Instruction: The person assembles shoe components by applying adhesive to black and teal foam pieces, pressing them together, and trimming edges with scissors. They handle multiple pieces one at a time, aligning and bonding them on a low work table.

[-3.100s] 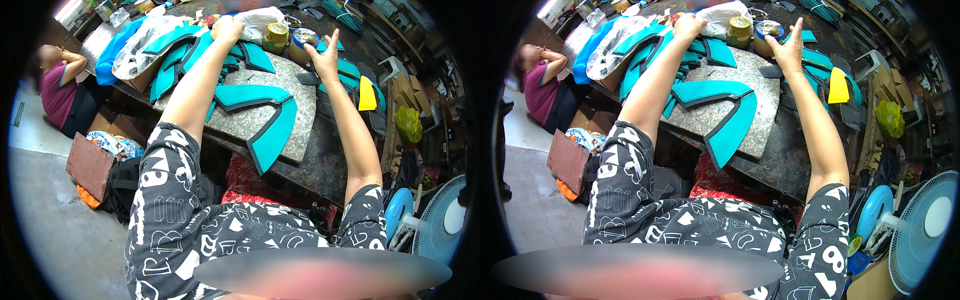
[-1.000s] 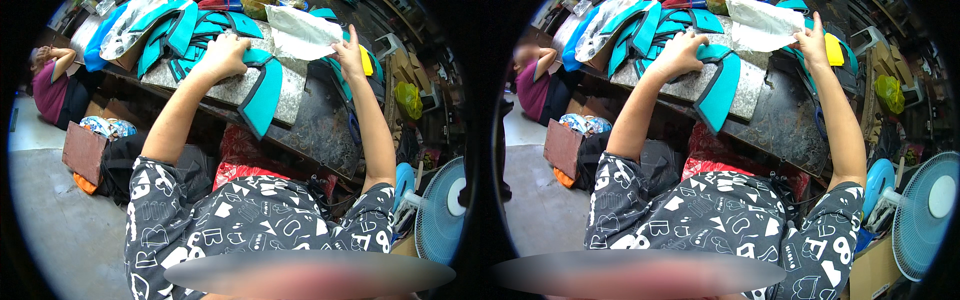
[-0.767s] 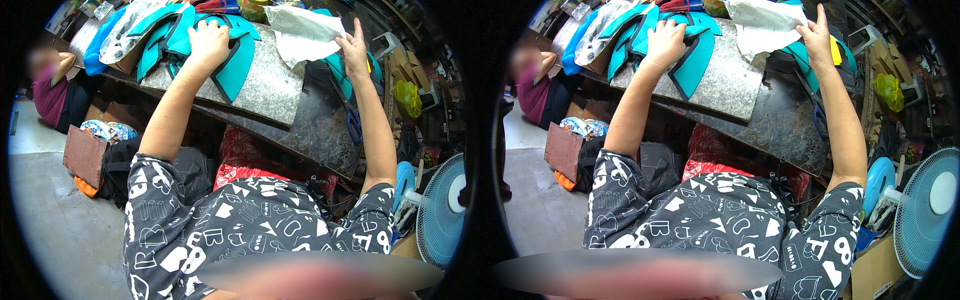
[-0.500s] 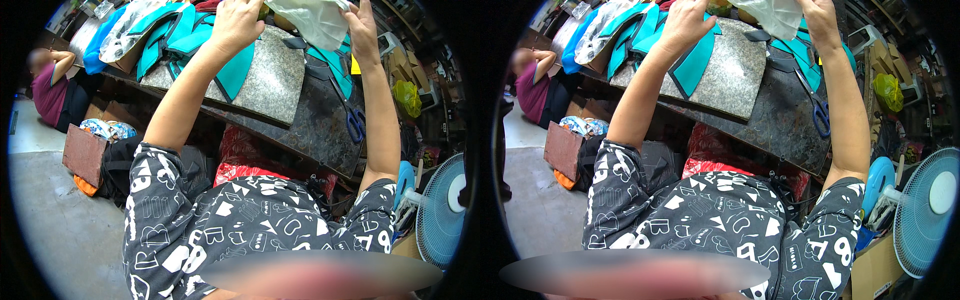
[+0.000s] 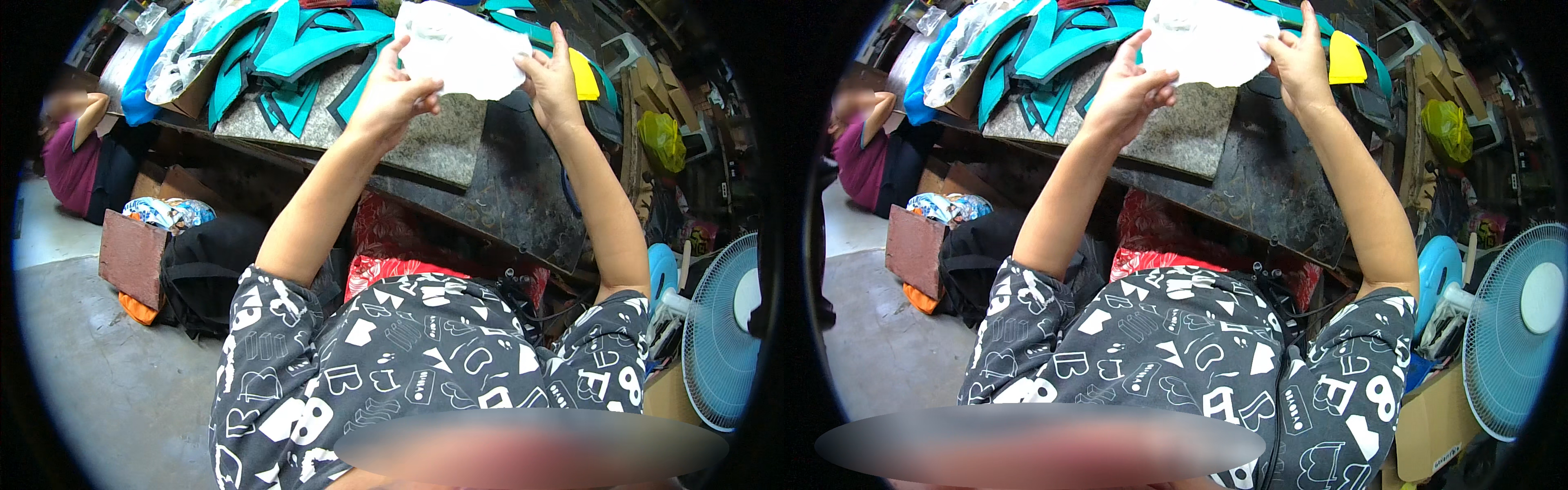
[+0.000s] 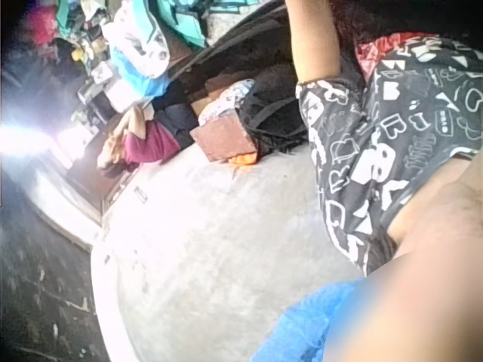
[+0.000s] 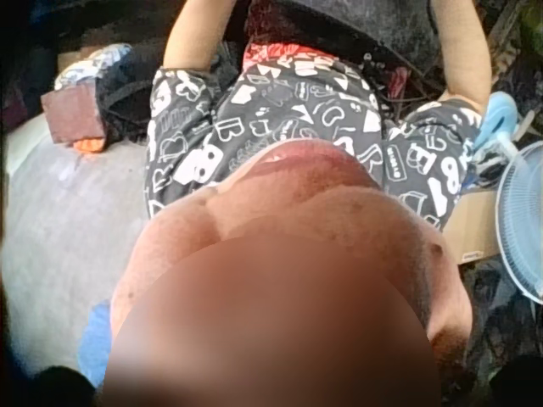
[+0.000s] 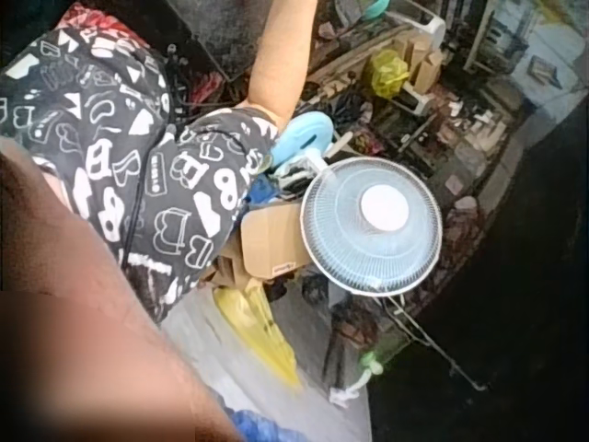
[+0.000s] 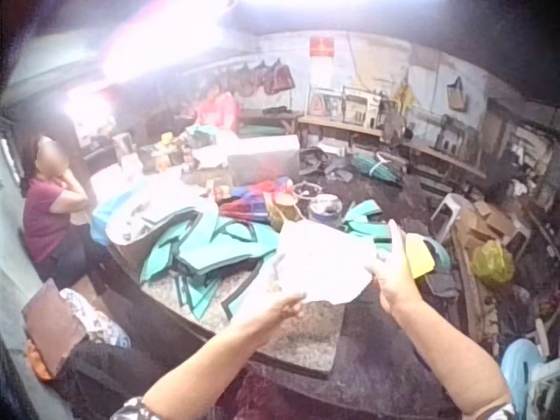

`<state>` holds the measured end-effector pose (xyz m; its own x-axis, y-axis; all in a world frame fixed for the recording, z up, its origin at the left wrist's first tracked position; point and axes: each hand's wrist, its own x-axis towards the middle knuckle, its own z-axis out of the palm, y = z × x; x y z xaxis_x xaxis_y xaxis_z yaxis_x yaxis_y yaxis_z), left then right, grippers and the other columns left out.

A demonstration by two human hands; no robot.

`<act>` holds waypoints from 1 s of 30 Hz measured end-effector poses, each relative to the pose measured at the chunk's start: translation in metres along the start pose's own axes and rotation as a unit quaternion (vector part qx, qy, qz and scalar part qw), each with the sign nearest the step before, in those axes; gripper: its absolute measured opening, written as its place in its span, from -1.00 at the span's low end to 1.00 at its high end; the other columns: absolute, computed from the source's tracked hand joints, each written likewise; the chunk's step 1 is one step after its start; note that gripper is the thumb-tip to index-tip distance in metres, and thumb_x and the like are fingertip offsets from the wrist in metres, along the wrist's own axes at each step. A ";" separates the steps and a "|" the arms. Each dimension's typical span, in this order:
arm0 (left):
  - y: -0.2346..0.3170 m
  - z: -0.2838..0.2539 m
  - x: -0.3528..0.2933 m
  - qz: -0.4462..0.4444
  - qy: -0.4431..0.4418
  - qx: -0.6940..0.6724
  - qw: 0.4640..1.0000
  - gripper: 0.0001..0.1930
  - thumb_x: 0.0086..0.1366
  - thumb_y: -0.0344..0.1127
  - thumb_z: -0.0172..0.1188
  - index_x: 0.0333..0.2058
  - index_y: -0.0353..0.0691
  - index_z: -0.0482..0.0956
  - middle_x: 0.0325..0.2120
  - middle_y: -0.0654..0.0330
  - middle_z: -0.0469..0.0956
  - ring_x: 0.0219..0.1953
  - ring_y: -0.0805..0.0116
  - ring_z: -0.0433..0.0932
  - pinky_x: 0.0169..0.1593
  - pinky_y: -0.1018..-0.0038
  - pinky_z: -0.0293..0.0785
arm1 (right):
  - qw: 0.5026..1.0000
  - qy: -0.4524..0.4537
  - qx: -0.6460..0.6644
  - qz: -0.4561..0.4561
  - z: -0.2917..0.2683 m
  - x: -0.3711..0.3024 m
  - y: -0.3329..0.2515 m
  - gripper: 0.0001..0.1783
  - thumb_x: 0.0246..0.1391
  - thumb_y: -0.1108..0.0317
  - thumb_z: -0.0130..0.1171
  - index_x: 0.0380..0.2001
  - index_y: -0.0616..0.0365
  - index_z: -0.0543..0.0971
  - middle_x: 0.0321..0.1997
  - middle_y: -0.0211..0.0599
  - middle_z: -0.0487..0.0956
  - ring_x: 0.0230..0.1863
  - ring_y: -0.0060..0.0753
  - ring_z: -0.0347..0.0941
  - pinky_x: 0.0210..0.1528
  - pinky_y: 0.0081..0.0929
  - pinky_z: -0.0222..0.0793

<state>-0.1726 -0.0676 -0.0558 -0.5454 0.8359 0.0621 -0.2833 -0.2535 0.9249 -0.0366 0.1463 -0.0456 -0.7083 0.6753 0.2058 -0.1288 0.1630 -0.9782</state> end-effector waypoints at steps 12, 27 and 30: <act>0.013 -0.005 -0.060 0.061 0.025 0.612 0.788 -0.53 0.11 -0.27 0.35 0.03 -0.03 0.48 -0.46 -0.06 0.62 -0.29 -0.10 0.63 -0.20 0.08 0.53 | 0.932 -0.022 -0.361 -0.020 -0.008 -0.019 0.013 0.06 0.00 0.46 0.25 0.50 -0.08 -0.08 -0.48 -0.32 0.55 -0.50 -0.46 0.54 -0.39 -0.46 0.52; 0.056 0.018 -0.027 0.302 0.050 0.690 0.656 -0.34 0.08 0.11 0.39 0.03 -0.22 0.49 -0.36 0.04 0.62 -0.31 0.09 0.64 -0.24 0.29 0.56 | 0.956 0.039 -0.270 -0.111 0.027 0.159 0.062 0.53 -0.27 0.30 0.60 0.48 -0.02 -0.41 0.28 0.18 0.39 0.28 0.00 0.35 0.25 -0.15 0.37; 0.053 0.017 0.063 0.421 0.089 0.616 0.660 -0.50 0.07 -0.04 0.40 -0.10 -0.21 0.55 -0.19 -0.06 0.52 -0.12 -0.03 0.54 -0.11 0.24 0.54 | 0.987 -0.006 -0.157 -0.029 0.034 0.161 0.075 0.56 -0.27 0.42 0.56 0.45 0.07 -0.51 0.22 0.20 0.43 0.12 -0.06 0.49 0.10 -0.26 0.50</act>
<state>-0.2086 -0.0196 0.0034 -0.2143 0.5536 0.8047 0.9760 0.0880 0.1994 -0.1840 0.2428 -0.0864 -0.7144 0.6499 0.2595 0.0501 0.4174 -0.9073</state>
